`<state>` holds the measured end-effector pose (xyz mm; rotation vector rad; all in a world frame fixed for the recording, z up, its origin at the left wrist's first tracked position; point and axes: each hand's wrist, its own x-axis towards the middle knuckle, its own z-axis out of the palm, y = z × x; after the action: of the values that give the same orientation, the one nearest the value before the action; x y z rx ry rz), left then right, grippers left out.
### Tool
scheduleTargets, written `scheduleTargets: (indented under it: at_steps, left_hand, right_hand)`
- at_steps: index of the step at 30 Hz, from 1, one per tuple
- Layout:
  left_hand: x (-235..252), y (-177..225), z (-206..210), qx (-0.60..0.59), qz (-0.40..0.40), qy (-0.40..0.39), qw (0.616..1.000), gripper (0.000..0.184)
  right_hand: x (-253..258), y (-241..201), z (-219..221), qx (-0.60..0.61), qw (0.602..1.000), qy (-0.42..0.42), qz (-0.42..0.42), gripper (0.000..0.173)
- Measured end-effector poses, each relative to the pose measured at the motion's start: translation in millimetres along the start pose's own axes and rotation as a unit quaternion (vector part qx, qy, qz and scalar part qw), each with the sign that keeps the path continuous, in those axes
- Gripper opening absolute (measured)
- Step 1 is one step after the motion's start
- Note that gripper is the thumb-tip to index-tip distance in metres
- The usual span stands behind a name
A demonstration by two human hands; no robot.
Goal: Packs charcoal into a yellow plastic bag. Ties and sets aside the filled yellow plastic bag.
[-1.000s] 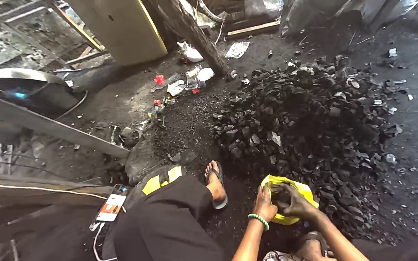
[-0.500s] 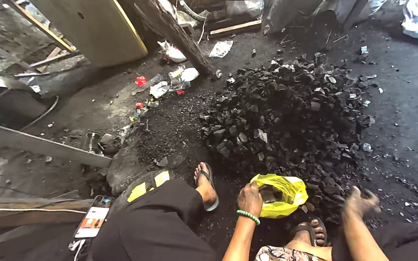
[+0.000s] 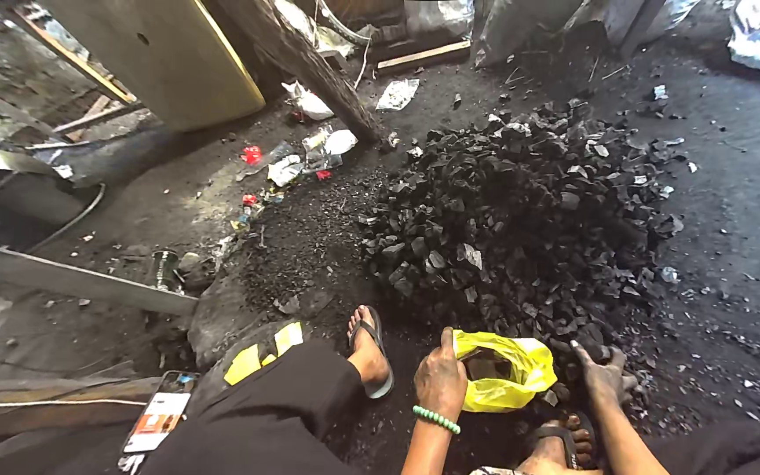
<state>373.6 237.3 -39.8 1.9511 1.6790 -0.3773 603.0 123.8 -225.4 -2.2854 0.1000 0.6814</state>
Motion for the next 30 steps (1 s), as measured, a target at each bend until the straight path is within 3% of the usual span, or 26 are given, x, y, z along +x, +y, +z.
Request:
scheduleTargets:
  at_steps: [5, 9, 12, 15, 21, 25, 30]
  left_hand:
    - [-0.4, -3.6, 0.9, -0.036, 0.022, 0.046, 0.998, 0.055]
    - [6.8, -10.7, 4.4, -0.204, 0.019, 0.025, 0.978, 0.053]
    - [11.0, -16.9, 8.1, -0.362, 0.016, -0.016, 0.932, 0.053]
    - [10.4, -18.2, 8.0, -0.447, 0.024, -0.053, 0.892, 0.051]
    - [5.1, -15.4, 7.6, -0.539, 0.034, -0.091, 0.836, 0.044]
    - [4.6, -13.5, 6.4, -0.588, 0.026, -0.099, 0.802, 0.042]
    - [3.4, -10.5, 4.1, -0.619, 0.001, -0.101, 0.779, 0.04]
  right_hand:
    - [-10.1, -16.7, 3.9, -0.088, 0.99, 0.004, -0.11, 0.09]
    - [-11.8, -28.7, 10.5, -0.14, 0.967, -0.017, -0.212, 0.089]
    - [-3.2, -46.3, 10.3, -0.164, 0.967, -0.066, -0.182, 0.091]
    - [15.8, -55.7, 4.2, -0.186, 0.962, -0.138, -0.145, 0.091]
    - [36.7, -39.7, -4.9, 0.037, 0.953, -0.268, -0.133, 0.071]
    - [20.7, -53.5, -17.4, 0.091, 0.948, -0.288, -0.095, 0.071]
    - [13.7, -72.1, -20.8, 0.214, 0.918, -0.325, -0.078, 0.052]
